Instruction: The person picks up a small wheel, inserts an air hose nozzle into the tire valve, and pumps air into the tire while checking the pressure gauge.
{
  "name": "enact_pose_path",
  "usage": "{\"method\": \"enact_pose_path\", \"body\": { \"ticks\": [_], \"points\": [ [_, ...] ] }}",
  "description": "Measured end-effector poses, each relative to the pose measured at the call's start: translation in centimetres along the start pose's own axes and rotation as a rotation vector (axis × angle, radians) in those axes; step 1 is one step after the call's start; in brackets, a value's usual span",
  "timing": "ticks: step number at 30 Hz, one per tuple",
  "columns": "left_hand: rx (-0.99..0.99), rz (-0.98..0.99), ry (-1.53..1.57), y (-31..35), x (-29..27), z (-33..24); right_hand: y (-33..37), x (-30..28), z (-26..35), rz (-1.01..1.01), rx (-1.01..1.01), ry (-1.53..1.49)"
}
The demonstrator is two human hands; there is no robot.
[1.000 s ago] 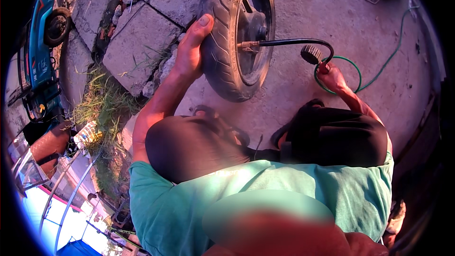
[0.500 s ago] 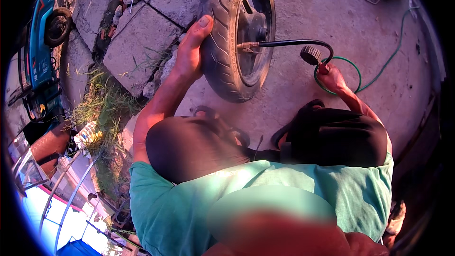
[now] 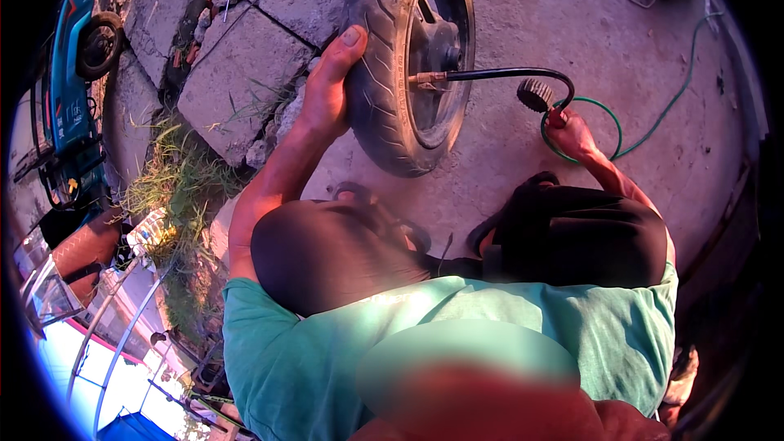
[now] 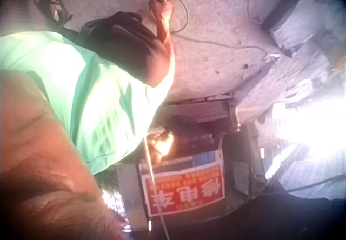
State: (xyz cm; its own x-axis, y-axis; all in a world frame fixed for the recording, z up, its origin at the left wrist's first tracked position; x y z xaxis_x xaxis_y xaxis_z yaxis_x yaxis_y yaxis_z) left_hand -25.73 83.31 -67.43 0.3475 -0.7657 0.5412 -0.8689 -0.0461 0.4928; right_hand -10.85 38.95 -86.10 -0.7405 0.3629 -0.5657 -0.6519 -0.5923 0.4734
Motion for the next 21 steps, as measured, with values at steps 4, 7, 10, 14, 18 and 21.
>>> {"method": "enact_pose_path", "body": {
  "ticks": [4,7,10,14,18,21],
  "points": [
    [0.001,0.021,-0.009,-0.17,-0.18,0.06,-0.08,0.21,-0.87,-0.017,-0.001,-0.009],
    [0.005,0.018,-0.017,-0.12,0.12,-0.11,-0.10,0.20,-0.70,-0.016,0.002,-0.004],
    [0.011,0.025,-0.007,-0.08,0.10,-0.11,-0.14,0.20,-0.80,-0.015,-0.009,-0.015],
    [0.004,0.030,0.001,-0.03,0.00,-0.06,-0.06,0.04,-0.21,-0.013,-0.003,-0.015],
    [-0.011,0.012,0.000,0.01,-0.08,0.02,-0.06,0.02,-0.08,-0.008,0.002,0.009],
    [-0.018,0.039,-0.002,0.01,-0.86,0.16,0.03,0.14,-0.19,-0.023,-0.013,-0.037]
  ]
}}
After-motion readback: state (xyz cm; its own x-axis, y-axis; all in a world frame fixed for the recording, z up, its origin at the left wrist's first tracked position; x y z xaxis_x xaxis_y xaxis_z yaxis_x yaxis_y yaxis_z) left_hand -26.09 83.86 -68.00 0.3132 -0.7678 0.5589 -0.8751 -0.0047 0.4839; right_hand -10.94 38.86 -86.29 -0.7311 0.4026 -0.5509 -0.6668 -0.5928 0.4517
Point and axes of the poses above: each hand's wrist, its own y-axis away from the middle knuckle, its own x-axis out of the palm, z = x × y, the point moved 4 cm from there along -y, towards the middle knuckle, and after that the axes turned 10 degrees about -x, right-handed, at the moved point
